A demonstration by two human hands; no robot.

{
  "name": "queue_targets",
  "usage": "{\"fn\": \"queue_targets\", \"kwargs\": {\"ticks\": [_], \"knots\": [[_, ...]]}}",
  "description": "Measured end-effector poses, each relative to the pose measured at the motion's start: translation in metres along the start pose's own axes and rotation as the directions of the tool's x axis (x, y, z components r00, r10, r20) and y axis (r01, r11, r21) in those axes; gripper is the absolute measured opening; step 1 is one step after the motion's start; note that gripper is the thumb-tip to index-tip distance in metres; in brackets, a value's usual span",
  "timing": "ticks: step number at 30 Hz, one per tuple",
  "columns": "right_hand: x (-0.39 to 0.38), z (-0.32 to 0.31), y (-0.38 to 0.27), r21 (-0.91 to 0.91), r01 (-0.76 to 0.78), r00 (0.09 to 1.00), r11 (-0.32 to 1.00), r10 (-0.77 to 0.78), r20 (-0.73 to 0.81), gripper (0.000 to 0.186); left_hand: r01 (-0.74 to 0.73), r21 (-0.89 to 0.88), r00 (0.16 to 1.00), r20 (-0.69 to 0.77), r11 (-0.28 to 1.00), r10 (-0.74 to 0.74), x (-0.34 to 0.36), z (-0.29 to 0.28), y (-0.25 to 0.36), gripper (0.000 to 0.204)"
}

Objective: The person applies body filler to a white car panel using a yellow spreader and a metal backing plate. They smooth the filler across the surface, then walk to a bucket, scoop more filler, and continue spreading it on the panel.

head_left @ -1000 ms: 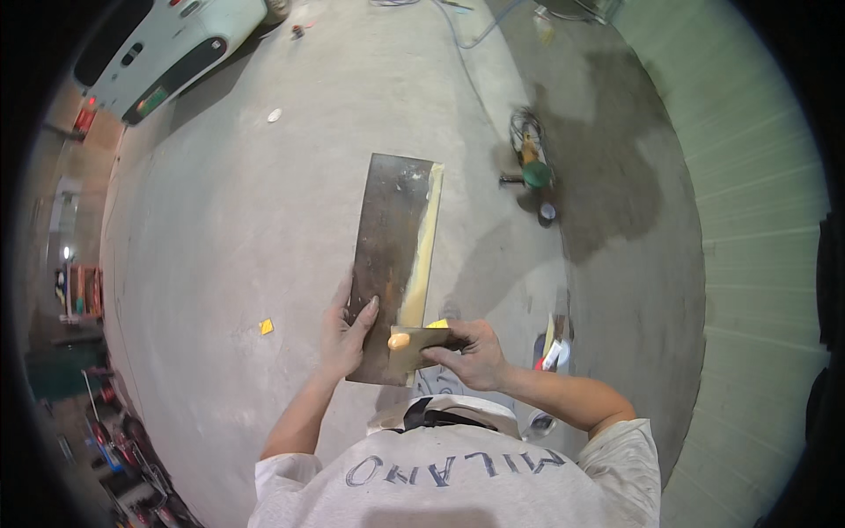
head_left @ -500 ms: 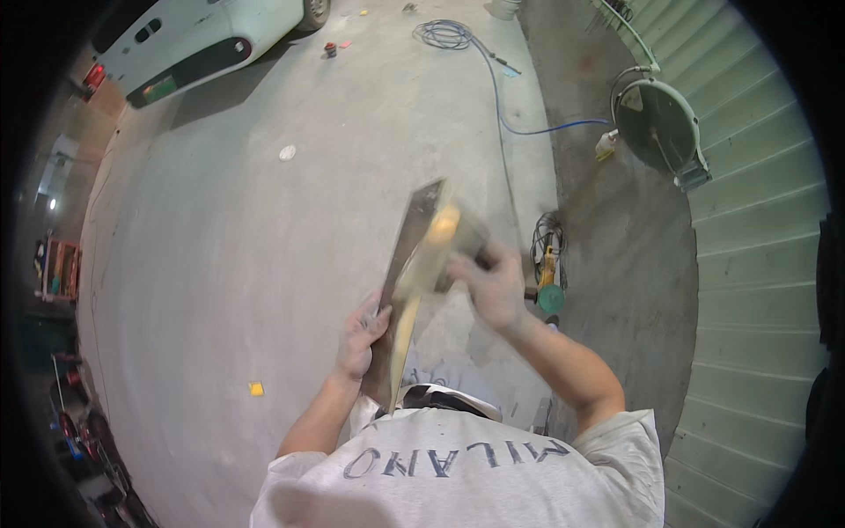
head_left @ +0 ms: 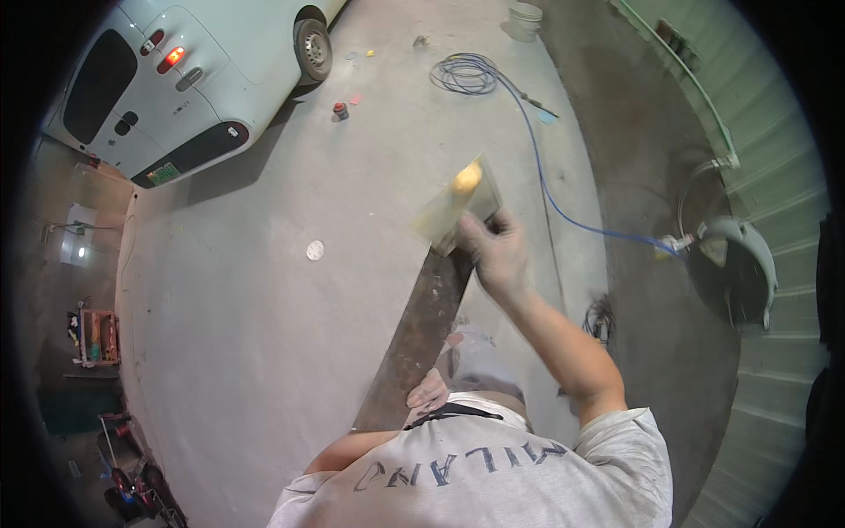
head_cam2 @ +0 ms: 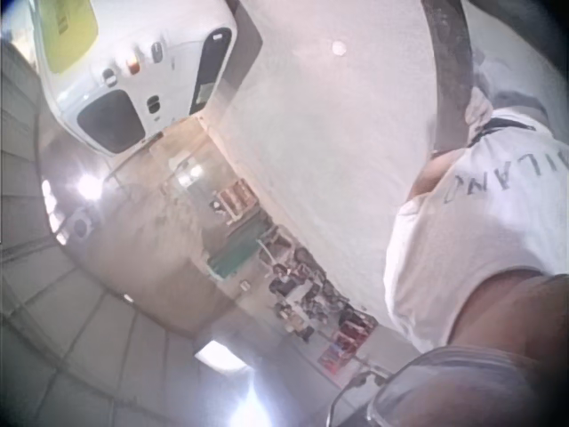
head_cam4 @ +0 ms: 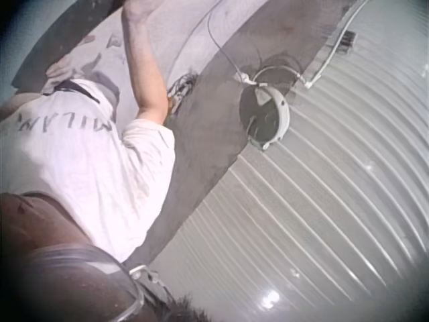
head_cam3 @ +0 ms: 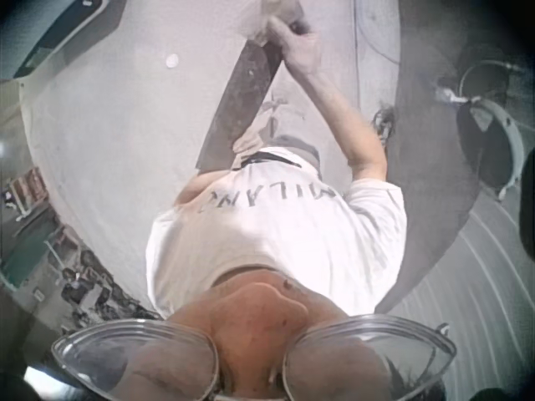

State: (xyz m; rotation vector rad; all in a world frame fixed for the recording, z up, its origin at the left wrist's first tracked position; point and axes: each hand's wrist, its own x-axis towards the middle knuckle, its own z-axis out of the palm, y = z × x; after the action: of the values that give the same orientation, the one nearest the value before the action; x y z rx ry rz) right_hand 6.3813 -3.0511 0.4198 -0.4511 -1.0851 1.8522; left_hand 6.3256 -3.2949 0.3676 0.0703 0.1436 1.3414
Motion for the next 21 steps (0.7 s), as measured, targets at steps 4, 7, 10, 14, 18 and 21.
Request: {"fn": "queue_targets", "kwargs": {"ticks": [4, 7, 10, 14, 18, 21], "knots": [[0.095, 0.015, -0.017, -0.293, -0.069, 0.997, 0.954, 0.073, 0.004, 0.026, 0.050, -0.072, 0.997, 0.062, 0.996, -0.045, 0.073, 0.016, 0.070, 0.094], [0.188, 0.042, -0.014, -0.126, -0.143, 0.990, 0.982, 0.143, -0.004, 0.030, 0.074, -0.113, 0.992, 0.106, 0.991, -0.062, 0.116, 0.025, 0.139, 0.098], [0.270, 0.063, 0.005, -0.504, -0.048, 0.989, 0.863, 0.110, 0.094, 0.024, 0.103, -0.102, 0.978, 0.191, 0.989, -0.082, 0.157, 0.017, 0.219, 0.102], [0.361, 0.078, 0.037, -0.537, -0.022, 0.982, 0.843, 0.120, 0.149, 0.026, 0.110, -0.108, 0.993, 0.063, 0.988, -0.104, 0.223, -0.002, 0.312, 0.101], [0.482, 0.098, 0.038, -0.623, -0.068, 0.979, 0.780, 0.171, 0.108, 0.021, 0.119, -0.176, 0.974, 0.213, 0.977, -0.080, 0.314, -0.004, 0.416, 0.094], [0.548, 0.129, 0.041, -0.697, 0.072, 0.979, 0.714, 0.083, 0.185, 0.016, 0.120, -0.151, 0.957, 0.281, 0.981, -0.074, 0.386, -0.001, 0.505, 0.089]]}}
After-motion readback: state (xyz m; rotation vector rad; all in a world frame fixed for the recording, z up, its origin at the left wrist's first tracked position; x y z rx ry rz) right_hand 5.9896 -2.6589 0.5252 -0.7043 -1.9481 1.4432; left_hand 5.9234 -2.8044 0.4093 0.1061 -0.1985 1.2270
